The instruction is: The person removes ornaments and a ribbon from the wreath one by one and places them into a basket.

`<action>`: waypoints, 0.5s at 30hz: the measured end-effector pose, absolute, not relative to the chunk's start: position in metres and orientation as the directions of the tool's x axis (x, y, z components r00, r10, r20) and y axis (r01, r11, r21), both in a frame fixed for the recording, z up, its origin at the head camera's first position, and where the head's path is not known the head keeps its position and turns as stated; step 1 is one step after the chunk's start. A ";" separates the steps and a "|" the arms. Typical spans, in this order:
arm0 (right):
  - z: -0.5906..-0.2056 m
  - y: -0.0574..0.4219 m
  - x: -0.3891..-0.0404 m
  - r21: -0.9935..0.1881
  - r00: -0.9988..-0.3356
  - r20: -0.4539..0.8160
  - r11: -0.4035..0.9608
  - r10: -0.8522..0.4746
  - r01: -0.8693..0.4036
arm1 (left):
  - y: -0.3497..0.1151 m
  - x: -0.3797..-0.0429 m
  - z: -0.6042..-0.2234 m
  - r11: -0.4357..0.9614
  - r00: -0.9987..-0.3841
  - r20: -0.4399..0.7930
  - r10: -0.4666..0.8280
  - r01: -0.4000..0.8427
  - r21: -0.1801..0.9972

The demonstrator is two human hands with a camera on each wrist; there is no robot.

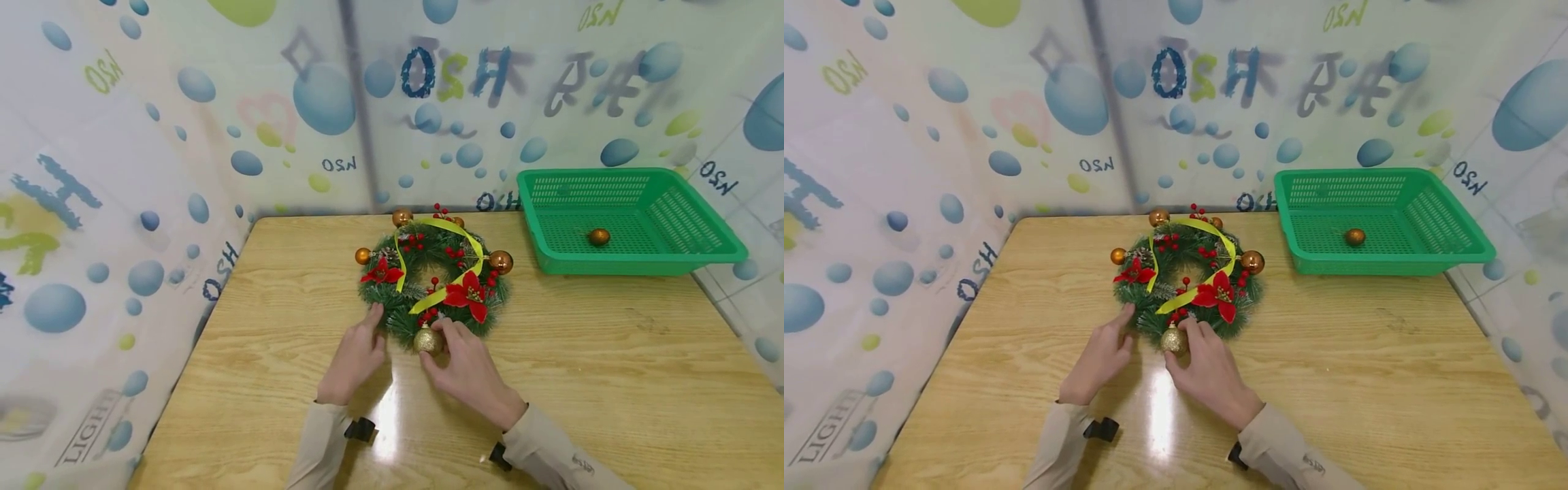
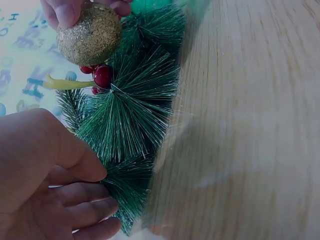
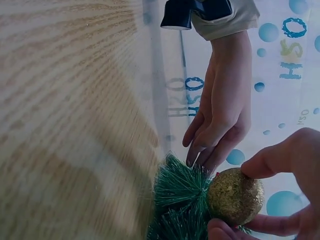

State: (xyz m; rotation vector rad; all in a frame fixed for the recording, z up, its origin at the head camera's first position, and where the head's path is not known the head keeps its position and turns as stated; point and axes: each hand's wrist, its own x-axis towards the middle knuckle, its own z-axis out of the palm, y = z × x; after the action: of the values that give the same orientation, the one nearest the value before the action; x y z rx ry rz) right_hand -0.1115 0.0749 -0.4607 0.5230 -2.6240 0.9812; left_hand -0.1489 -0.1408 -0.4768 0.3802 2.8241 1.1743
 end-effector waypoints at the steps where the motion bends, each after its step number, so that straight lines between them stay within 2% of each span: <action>1: -0.461 0.075 -0.112 -0.566 -0.891 0.389 0.703 -0.232 -0.431 | -0.141 -0.149 -0.477 0.678 -0.968 0.036 0.248 0.200 0.708; 15: -0.454 0.078 -0.109 -0.535 -0.879 0.431 0.726 -0.204 -0.431 | -0.140 -0.148 -0.475 0.675 -0.968 0.014 0.252 0.186 0.714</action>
State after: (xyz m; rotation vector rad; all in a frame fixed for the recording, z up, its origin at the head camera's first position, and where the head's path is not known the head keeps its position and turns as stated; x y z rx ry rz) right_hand -0.1093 0.0780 -0.4545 0.4931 -2.5872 0.9258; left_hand -0.1480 -0.1400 -0.4754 0.3669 2.7963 1.1766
